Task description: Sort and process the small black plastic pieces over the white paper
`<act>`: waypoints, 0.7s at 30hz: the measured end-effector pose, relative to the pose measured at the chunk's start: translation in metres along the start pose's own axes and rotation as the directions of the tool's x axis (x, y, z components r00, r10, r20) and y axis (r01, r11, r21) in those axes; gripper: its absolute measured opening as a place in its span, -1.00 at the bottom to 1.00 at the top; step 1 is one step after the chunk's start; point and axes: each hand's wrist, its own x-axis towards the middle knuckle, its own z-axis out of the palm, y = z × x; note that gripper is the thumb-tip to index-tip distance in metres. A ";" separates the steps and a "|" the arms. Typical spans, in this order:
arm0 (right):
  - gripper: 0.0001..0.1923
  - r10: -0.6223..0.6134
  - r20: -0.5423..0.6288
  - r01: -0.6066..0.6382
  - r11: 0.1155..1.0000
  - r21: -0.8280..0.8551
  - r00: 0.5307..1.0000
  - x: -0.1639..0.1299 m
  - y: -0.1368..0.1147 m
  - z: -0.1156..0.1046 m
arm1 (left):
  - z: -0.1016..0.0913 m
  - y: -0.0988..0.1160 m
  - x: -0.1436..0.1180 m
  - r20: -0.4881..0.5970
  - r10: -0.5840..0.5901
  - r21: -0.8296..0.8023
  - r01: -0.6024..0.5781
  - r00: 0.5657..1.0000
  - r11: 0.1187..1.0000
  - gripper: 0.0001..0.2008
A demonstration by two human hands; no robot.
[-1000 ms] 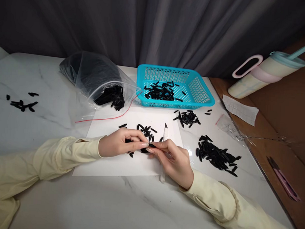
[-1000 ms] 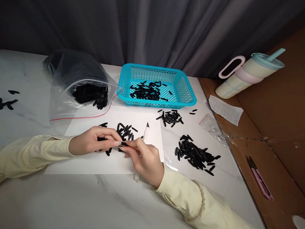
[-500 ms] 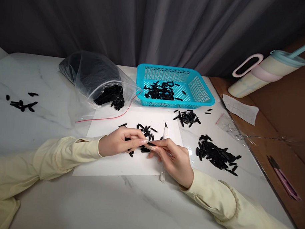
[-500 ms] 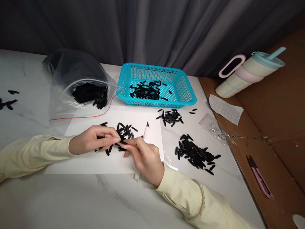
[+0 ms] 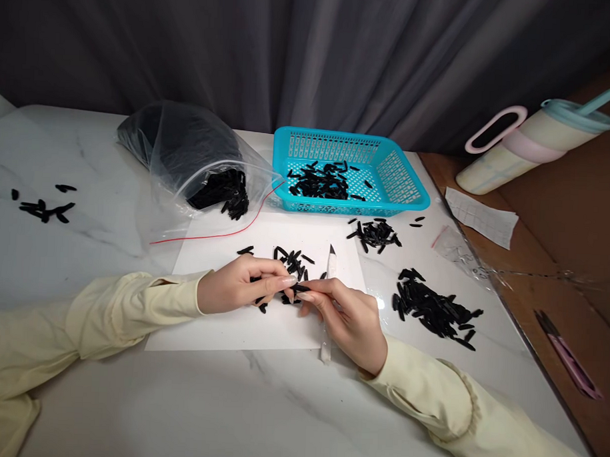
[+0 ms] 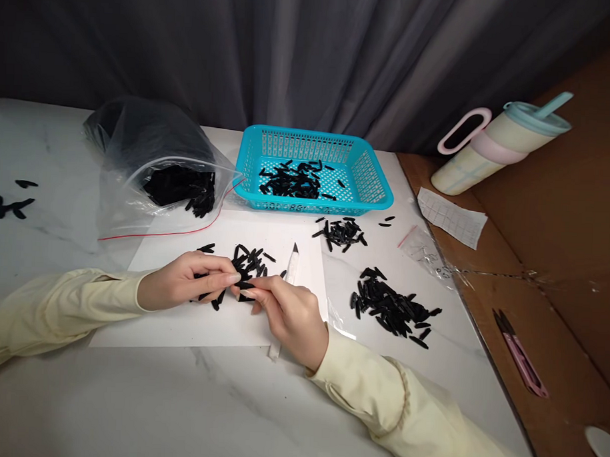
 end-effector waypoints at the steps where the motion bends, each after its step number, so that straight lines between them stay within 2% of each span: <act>1: -0.91 -0.010 -0.002 0.010 1.000 -0.003 1.000 0.000 0.000 0.000 | 0.000 0.000 0.000 0.000 -0.001 0.001 0.001 1.000 1.000 -0.68; 13: -0.91 -0.062 -0.010 0.062 0.997 -0.041 0.998 0.001 0.000 0.000 | 0.000 -0.001 0.001 -0.001 -0.003 -0.003 0.003 1.000 1.000 -0.71; 21: -0.92 -0.154 -0.041 0.149 0.984 -0.102 0.987 0.001 0.003 0.002 | -0.001 -0.001 0.001 0.029 0.001 0.045 -0.002 1.000 0.999 -0.68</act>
